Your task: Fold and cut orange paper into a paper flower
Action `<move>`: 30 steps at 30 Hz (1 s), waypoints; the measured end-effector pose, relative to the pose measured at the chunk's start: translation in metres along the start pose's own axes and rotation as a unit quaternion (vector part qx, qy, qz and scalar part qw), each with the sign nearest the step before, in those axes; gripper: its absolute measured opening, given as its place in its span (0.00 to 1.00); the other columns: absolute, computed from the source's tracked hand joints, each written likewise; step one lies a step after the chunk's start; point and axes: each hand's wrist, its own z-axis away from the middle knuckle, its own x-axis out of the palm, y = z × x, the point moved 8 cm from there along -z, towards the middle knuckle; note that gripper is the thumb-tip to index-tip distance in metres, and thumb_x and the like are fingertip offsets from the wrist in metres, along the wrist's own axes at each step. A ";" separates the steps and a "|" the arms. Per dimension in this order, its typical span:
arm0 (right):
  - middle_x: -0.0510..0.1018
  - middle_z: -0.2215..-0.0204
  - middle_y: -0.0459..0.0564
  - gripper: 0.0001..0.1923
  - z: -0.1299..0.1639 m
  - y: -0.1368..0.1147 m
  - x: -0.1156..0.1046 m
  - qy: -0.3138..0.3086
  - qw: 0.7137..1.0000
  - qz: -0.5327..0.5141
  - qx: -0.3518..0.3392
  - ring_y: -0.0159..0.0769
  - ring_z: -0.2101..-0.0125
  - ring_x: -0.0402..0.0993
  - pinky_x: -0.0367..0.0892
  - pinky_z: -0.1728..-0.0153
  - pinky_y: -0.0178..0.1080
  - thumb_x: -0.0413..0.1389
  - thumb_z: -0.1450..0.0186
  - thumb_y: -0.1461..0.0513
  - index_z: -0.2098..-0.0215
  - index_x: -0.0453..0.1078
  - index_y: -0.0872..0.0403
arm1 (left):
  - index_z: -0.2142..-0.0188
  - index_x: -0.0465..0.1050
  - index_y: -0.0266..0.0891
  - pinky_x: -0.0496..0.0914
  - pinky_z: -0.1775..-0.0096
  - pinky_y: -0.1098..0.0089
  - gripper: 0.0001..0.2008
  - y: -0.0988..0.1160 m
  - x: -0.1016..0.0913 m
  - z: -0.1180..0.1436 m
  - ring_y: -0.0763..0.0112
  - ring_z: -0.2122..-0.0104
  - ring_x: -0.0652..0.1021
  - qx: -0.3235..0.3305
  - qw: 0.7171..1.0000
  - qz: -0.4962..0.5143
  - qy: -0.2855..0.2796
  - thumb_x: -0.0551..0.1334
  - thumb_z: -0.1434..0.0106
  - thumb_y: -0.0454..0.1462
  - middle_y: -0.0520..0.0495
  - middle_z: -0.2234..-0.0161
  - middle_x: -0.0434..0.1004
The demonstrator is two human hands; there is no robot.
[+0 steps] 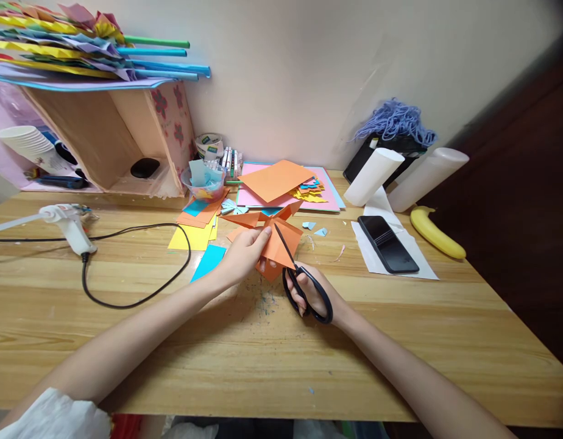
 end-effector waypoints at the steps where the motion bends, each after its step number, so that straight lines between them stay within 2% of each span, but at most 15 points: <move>1: 0.59 0.90 0.36 0.34 0.000 -0.001 0.000 0.003 1.000 0.007 -0.001 0.24 0.91 0.54 0.55 0.90 0.29 0.44 0.51 0.32 0.73 0.57 0.54 | 0.79 0.62 0.38 0.57 0.81 0.75 0.19 0.001 0.000 0.000 0.78 0.87 0.65 -0.001 1.000 0.003 0.000 0.49 0.36 0.45 0.56 0.86 0.67; 5: 0.59 0.90 0.36 0.34 0.001 0.000 -0.001 0.006 1.000 0.018 -0.007 0.23 0.91 0.54 0.55 0.90 0.28 0.44 0.50 0.32 0.73 0.56 0.54 | 0.79 0.62 0.38 0.57 0.81 0.75 0.19 0.002 0.001 0.001 0.78 0.87 0.64 -0.004 1.000 0.013 -0.003 0.49 0.36 0.46 0.55 0.86 0.67; 10: 0.58 0.89 0.36 0.34 0.003 -0.003 0.002 -0.008 0.999 -0.017 -0.028 0.24 0.91 0.55 0.56 0.89 0.29 0.40 0.49 0.32 0.72 0.55 0.54 | 0.80 0.63 0.37 0.58 0.81 0.75 0.21 0.002 0.004 0.002 0.79 0.87 0.65 0.012 1.000 0.012 -0.013 0.49 0.36 0.46 0.55 0.86 0.67; 14: 0.58 0.88 0.36 0.34 0.003 -0.007 0.003 -0.002 0.999 -0.029 -0.029 0.23 0.91 0.54 0.56 0.90 0.29 0.42 0.50 0.32 0.72 0.55 0.53 | 0.81 0.64 0.37 0.58 0.81 0.75 0.22 0.003 0.007 0.002 0.79 0.87 0.65 0.028 0.999 0.018 -0.032 0.49 0.36 0.47 0.54 0.86 0.67; 23: 0.58 0.88 0.37 0.30 0.004 -0.013 -0.002 0.005 0.999 0.026 -0.041 0.24 0.90 0.55 0.54 0.89 0.29 0.46 0.47 0.35 0.72 0.57 0.53 | 0.82 0.63 0.38 0.59 0.82 0.75 0.22 0.005 0.006 0.003 0.78 0.87 0.65 0.027 0.999 0.029 -0.026 0.51 0.38 0.48 0.54 0.87 0.66; 30: 0.59 0.88 0.38 0.33 0.004 -0.011 -0.001 -0.002 0.998 0.034 -0.043 0.25 0.90 0.56 0.57 0.89 0.30 0.42 0.48 0.33 0.71 0.57 0.53 | 0.81 0.64 0.37 0.59 0.81 0.75 0.22 0.004 0.008 0.003 0.77 0.86 0.65 0.024 0.999 0.038 -0.028 0.51 0.38 0.49 0.53 0.86 0.67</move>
